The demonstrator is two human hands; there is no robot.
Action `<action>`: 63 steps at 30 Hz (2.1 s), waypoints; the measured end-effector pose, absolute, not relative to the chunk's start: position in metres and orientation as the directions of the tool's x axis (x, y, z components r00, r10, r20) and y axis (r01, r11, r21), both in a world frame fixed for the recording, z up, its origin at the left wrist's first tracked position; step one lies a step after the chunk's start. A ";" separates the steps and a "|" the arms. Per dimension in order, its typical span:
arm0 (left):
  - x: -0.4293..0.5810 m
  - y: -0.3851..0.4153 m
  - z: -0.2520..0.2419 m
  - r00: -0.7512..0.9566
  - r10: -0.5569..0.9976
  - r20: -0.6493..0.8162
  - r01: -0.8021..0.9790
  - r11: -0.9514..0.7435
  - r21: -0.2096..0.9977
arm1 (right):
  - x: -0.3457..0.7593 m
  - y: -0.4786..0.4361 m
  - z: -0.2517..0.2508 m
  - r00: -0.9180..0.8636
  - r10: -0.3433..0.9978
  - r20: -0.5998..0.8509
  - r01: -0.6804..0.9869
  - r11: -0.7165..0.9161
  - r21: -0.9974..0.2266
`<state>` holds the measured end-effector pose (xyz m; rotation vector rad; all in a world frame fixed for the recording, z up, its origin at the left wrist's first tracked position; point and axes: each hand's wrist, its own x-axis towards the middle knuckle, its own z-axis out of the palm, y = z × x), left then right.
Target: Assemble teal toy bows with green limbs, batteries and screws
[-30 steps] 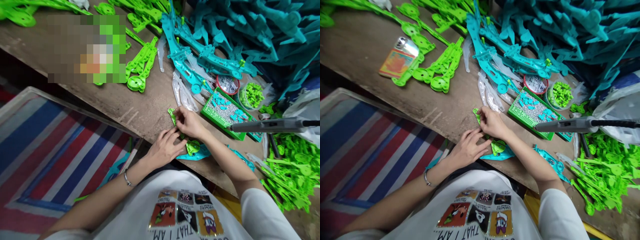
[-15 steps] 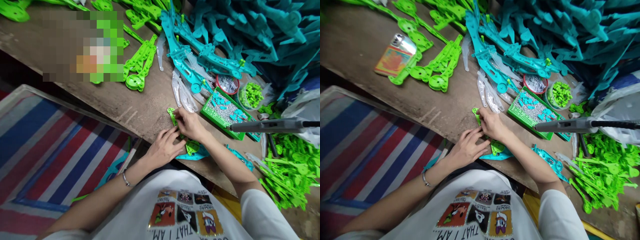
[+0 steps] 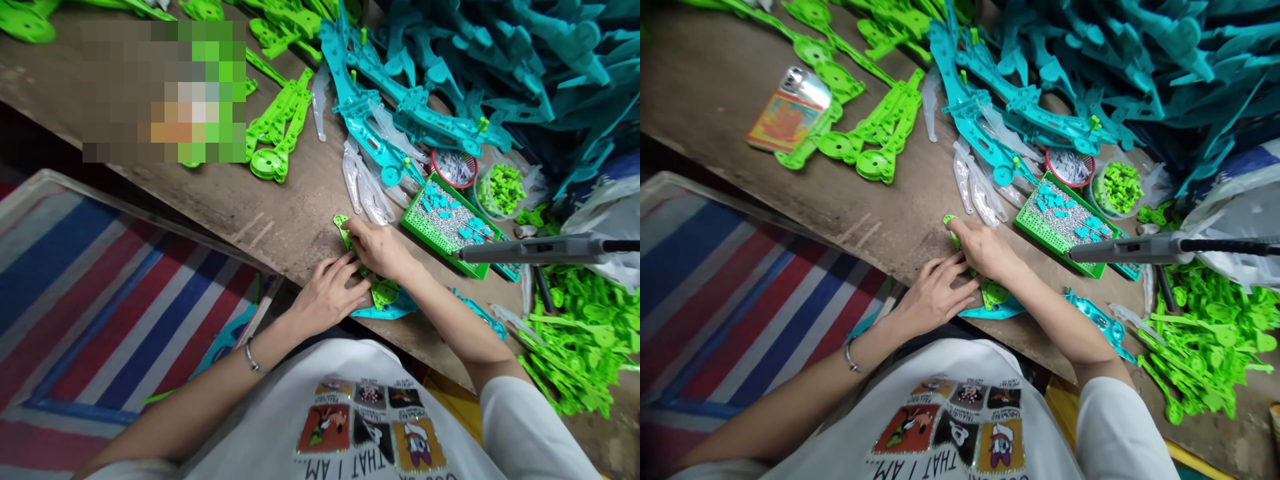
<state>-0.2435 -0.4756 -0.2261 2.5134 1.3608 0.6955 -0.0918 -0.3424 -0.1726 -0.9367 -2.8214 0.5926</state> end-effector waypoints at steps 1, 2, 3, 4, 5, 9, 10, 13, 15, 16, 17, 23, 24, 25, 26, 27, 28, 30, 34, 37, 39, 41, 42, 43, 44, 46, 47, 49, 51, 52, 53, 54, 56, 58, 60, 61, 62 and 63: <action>-0.244 -0.476 -0.226 0.465 0.829 0.309 0.735 -0.557 0.387 | -0.093 -0.342 -0.172 -0.803 0.595 -0.032 0.554 0.725 -0.409; -0.244 -0.476 -0.226 0.465 0.828 0.313 0.735 -0.559 0.385 | -0.093 -0.342 -0.171 -0.803 0.595 -0.049 0.558 0.718 -0.417; -0.244 -0.476 -0.226 0.466 0.827 0.316 0.735 -0.560 0.382 | -0.093 -0.343 -0.170 -0.802 0.594 -0.069 0.564 0.712 -0.419; -0.244 -0.476 -0.226 0.468 0.825 0.318 0.735 -0.563 0.378 | -0.093 -0.344 -0.170 -0.800 0.593 -0.089 0.571 0.708 -0.416; -0.244 -0.476 -0.226 0.469 0.824 0.319 0.737 -0.564 0.374 | -0.092 -0.346 -0.168 -0.799 0.592 -0.109 0.579 0.706 -0.407; -0.243 -0.475 -0.224 0.464 0.824 0.326 0.741 -0.562 0.367 | -0.084 -0.360 -0.162 -0.786 0.593 -0.174 0.613 0.715 -0.336; -0.243 -0.476 -0.224 0.462 0.825 0.325 0.741 -0.561 0.369 | -0.082 -0.365 -0.161 -0.788 0.589 -0.178 0.613 0.725 -0.315; -0.243 -0.477 -0.225 0.468 0.834 0.293 0.745 -0.551 0.376 | -0.085 -0.381 -0.160 -0.818 0.562 -0.122 0.575 0.793 -0.200; -0.244 -0.478 -0.227 0.478 0.833 0.280 0.746 -0.553 0.371 | -0.092 -0.389 -0.162 -0.846 0.528 -0.069 0.533 0.842 -0.087; -0.245 -0.479 -0.229 0.480 0.831 0.283 0.746 -0.556 0.367 | -0.096 -0.391 -0.163 -0.856 0.514 -0.054 0.517 0.855 -0.037; -0.245 -0.479 -0.230 0.479 0.829 0.288 0.745 -0.558 0.366 | -0.099 -0.392 -0.165 -0.861 0.506 -0.047 0.507 0.862 -0.001; -0.249 -0.477 -0.231 0.458 0.827 0.326 0.724 -0.560 0.403 | -0.086 -0.379 -0.175 -0.831 0.556 -0.002 0.538 0.802 -0.261; -0.249 -0.476 -0.231 0.458 0.824 0.333 0.722 -0.564 0.402 | -0.081 -0.375 -0.176 -0.826 0.563 0.012 0.525 0.777 -0.347; -0.249 -0.476 -0.230 0.457 0.822 0.341 0.721 -0.566 0.399 | -0.076 -0.371 -0.176 -0.823 0.568 0.029 0.506 0.753 -0.420; -0.250 -0.475 -0.230 0.457 0.819 0.347 0.720 -0.570 0.396 | -0.072 -0.367 -0.176 -0.820 0.571 0.044 0.485 0.734 -0.475; -0.250 -0.475 -0.229 0.460 0.817 0.348 0.720 -0.573 0.392 | -0.068 -0.362 -0.174 -0.812 0.581 0.060 0.476 0.718 -0.508; -0.250 -0.474 -0.228 0.465 0.815 0.345 0.719 -0.575 0.389 | -0.066 -0.357 -0.173 -0.792 0.605 0.078 0.487 0.705 -0.515; -0.251 -0.474 -0.227 0.477 0.813 0.334 0.716 -0.580 0.389 | -0.064 -0.346 -0.169 -0.711 0.692 0.124 0.583 0.679 -0.446; -0.251 -0.473 -0.225 0.490 0.815 0.309 0.699 -0.579 0.420 | -0.065 -0.320 -0.172 -0.533 0.820 0.208 0.799 0.569 -0.196; -0.252 -0.472 -0.226 0.485 0.814 0.320 0.680 -0.581 0.447 | -0.066 -0.306 -0.179 -0.495 0.830 0.257 0.817 0.545 -0.187; -0.253 -0.473 -0.227 0.480 0.812 0.332 0.660 -0.583 0.473 | -0.065 -0.302 -0.180 -0.464 0.839 0.284 0.820 0.528 -0.219; -0.254 -0.473 -0.226 0.465 0.815 0.346 0.624 -0.579 0.525 | -0.061 -0.302 -0.175 -0.421 0.862 0.282 0.837 0.489 -0.245; -0.255 -0.473 -0.225 0.446 0.823 0.353 0.601 -0.567 0.563 | -0.059 -0.303 -0.172 -0.395 0.879 0.268 0.847 0.461 -0.263; -0.255 -0.472 -0.224 0.413 0.837 0.359 0.579 -0.545 0.606 | -0.057 -0.304 -0.169 -0.367 0.897 0.247 0.856 0.429 -0.288; -0.256 -0.471 -0.223 0.364 0.857 0.364 0.561 -0.514 0.649 | -0.055 -0.306 -0.165 -0.339 0.915 0.220 0.862 0.396 -0.316; -0.257 -0.467 -0.221 0.236 0.904 0.356 0.545 -0.427 0.722 | -0.053 -0.311 -0.161 -0.307 0.938 0.159 0.870 0.345 -0.353; -0.257 -0.465 -0.220 0.173 0.922 0.345 0.542 -0.382 0.749 | -0.054 -0.314 -0.159 -0.301 0.944 0.137 0.874 0.331 -0.357; -0.257 -0.460 -0.220 0.088 0.944 0.319 0.529 -0.316 0.788 | -0.059 -0.320 -0.159 -0.301 0.947 0.114 0.885 0.322 -0.337; -0.258 -0.456 -0.220 0.046 0.956 0.289 0.502 -0.273 0.821 | -0.066 -0.325 -0.160 -0.315 0.944 0.092 0.895 0.328 -0.301; -0.259 -0.455 -0.220 0.025 0.961 0.276 0.484 -0.253 0.837 | -0.069 -0.326 -0.162 -0.325 0.942 0.076 0.900 0.333 -0.281; -0.260 -0.454 -0.220 -0.004 0.966 0.258 0.465 -0.227 0.856 | -0.072 -0.326 -0.164 -0.336 0.940 0.059 0.903 0.339 -0.262; -0.260 -0.454 -0.220 -0.038 0.972 0.234 0.439 -0.194 0.877 | -0.074 -0.324 -0.165 -0.343 0.938 0.046 0.906 0.344 -0.249; -0.261 -0.452 -0.220 -0.112 0.979 0.169 0.364 -0.118 0.924 | -0.075 -0.319 -0.168 -0.330 0.943 0.044 0.909 0.330 -0.256; -0.261 -0.448 -0.216 -0.177 0.979 0.098 0.248 -0.052 0.967 | -0.074 -0.317 -0.167 -0.288 0.955 0.067 0.903 0.294 -0.314; -0.259 -0.442 -0.210 -0.215 0.976 0.046 0.114 -0.022 0.993 | -0.072 -0.324 -0.162 -0.251 0.962 0.108 0.870 0.273 -0.410; -0.257 -0.438 -0.207 -0.221 0.975 0.027 0.045 -0.018 0.999 | -0.071 -0.331 -0.157 -0.252 0.959 0.126 0.842 0.282 -0.459; -0.255 -0.435 -0.202 -0.220 0.975 0.013 -0.020 -0.018 1.000 | -0.071 -0.341 -0.152 -0.275 0.951 0.139 0.808 0.307 -0.503; -0.252 -0.432 -0.198 -0.215 0.977 0.003 -0.076 -0.020 0.997 | -0.070 -0.353 -0.146 -0.319 0.937 0.143 0.767 0.344 -0.541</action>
